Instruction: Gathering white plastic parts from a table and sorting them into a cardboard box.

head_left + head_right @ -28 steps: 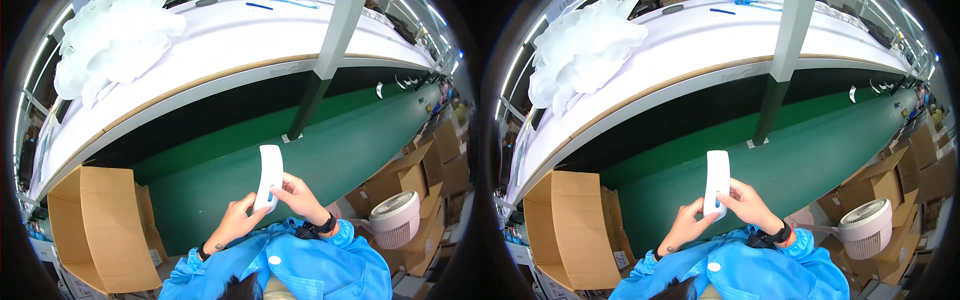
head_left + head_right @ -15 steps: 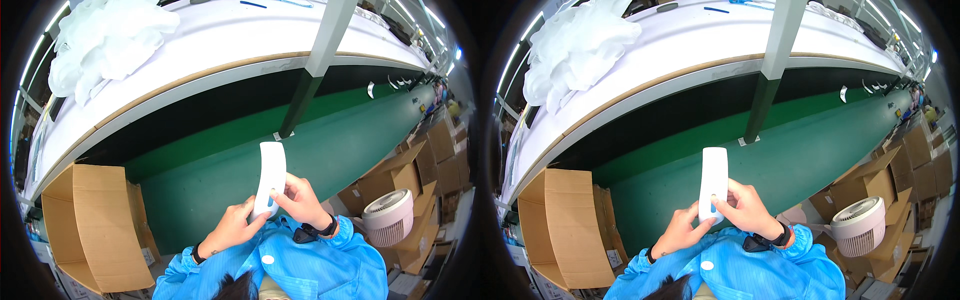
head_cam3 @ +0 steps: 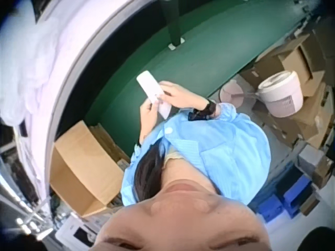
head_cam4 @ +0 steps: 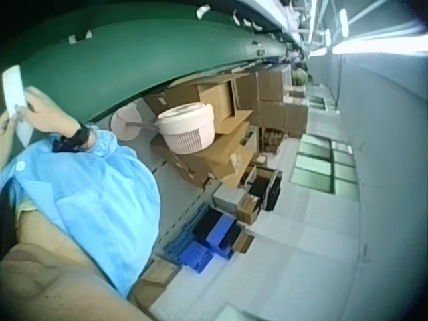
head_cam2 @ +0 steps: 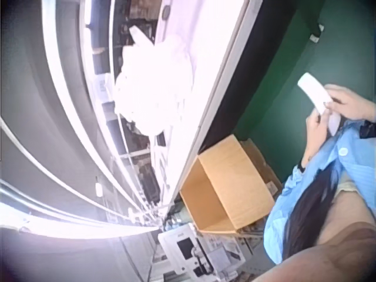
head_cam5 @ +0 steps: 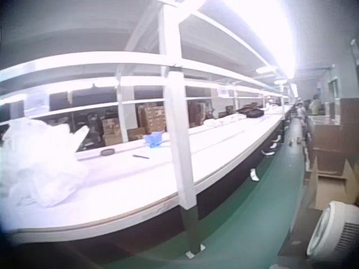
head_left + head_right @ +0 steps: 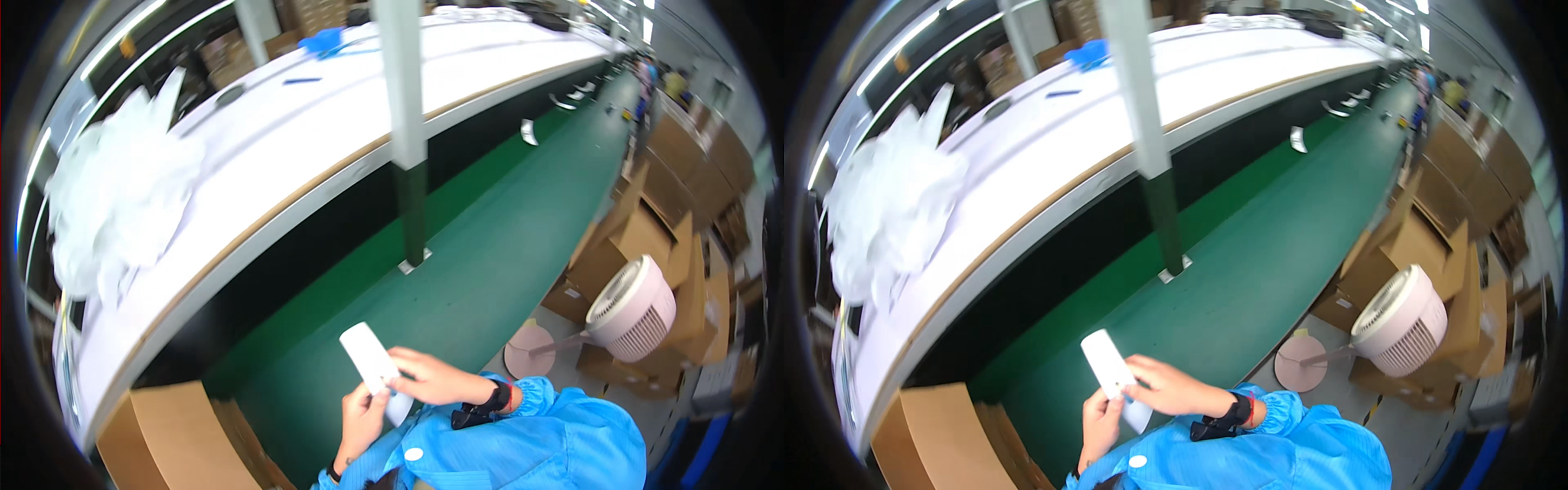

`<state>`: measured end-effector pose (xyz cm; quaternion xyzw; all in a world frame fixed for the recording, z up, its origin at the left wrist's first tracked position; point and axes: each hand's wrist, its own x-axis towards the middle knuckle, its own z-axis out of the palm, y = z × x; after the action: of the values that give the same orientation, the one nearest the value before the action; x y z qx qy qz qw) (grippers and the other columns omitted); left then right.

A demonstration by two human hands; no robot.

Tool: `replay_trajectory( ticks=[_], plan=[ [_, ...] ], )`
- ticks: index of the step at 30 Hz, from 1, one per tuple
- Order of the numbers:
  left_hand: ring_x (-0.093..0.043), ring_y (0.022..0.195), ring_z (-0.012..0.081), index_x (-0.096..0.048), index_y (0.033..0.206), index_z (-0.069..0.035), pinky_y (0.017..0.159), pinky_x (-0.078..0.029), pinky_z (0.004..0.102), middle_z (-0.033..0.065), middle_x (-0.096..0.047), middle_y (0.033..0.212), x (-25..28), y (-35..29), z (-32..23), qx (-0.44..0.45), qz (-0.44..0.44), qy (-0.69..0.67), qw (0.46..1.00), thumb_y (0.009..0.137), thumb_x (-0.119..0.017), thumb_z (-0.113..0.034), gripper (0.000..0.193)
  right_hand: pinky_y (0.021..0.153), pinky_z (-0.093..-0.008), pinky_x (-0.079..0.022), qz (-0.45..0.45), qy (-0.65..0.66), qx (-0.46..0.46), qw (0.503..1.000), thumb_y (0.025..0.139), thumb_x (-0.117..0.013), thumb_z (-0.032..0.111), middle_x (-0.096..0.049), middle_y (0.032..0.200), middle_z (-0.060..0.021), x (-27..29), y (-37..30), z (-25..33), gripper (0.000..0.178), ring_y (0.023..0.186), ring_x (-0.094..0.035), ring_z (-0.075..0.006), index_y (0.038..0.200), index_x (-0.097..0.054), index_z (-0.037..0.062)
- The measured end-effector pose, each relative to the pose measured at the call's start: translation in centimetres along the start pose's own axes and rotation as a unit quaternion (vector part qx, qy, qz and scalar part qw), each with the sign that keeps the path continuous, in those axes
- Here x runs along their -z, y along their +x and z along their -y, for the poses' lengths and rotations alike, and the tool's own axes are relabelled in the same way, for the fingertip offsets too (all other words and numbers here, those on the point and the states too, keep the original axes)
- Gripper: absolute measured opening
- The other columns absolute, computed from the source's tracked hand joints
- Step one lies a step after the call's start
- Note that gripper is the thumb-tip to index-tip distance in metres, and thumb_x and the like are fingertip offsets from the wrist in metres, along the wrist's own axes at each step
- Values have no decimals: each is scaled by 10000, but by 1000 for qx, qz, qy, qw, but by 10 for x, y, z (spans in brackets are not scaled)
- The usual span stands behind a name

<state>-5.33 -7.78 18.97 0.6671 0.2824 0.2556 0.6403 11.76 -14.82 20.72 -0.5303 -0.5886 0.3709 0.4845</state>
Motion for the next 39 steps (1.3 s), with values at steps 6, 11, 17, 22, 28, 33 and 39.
replay_trajectory(
  ticks=[6,11,17,22,28,33,39],
  plan=[
    [-555,889,101,-563,1140,28,795,-435,245,64,-621,996,-7,9,-3,48,-57,-182,980,954,-484,-124,253,900,-379,-433,43,70,-72,994,1012,-340,321,-524,1196,-180,-10,-3,-2,408,1051,-543,-331,1295,-449,48],
    [-524,786,88,-530,1016,1,725,-426,243,43,-573,865,-8,21,0,79,-47,-213,973,972,-432,-161,194,864,-386,-445,56,19,-61,996,989,-408,326,-536,1167,-165,-9,-7,-4,421,1031,-551,-328,1310,-413,54],
    [-552,708,105,-564,1020,-19,641,-435,236,39,-587,834,-11,19,-14,157,-65,-277,946,970,-459,-229,240,886,-388,-444,62,-4,-59,996,991,-406,304,-529,1190,-158,-7,-7,0,396,1059,-537,-338,1303,-442,62],
    [-540,716,86,-572,995,-66,587,-406,208,0,-563,815,-13,20,-13,192,-22,-274,942,978,-437,-250,229,880,-369,-459,55,-9,-62,996,993,-415,323,-587,1134,-151,5,-6,-16,402,1009,-577,-320,1267,-507,44],
    [-616,903,157,-564,1134,-32,749,-490,278,68,-630,1005,-13,12,2,223,-14,-336,915,957,-469,-199,261,859,-319,-476,-43,-49,-129,990,974,-459,286,-648,1069,-133,42,-3,-25,349,977,-616,-269,1132,-620,20],
    [-595,796,112,-561,1130,-32,653,-473,238,27,-627,931,-21,2,15,227,-12,-287,931,901,-540,-157,262,834,-269,-473,-141,55,-205,967,968,-487,294,-670,1033,-73,41,-13,-46,325,961,-622,-166,1071,-652,34],
    [-568,867,117,-532,1209,-17,718,-457,240,38,-611,1013,-25,4,23,194,39,-253,947,882,-573,-181,368,927,-286,-435,-26,191,-198,961,996,-397,243,-650,1078,-84,41,-11,-47,352,1016,-592,-172,1189,-605,34]
  ],
)
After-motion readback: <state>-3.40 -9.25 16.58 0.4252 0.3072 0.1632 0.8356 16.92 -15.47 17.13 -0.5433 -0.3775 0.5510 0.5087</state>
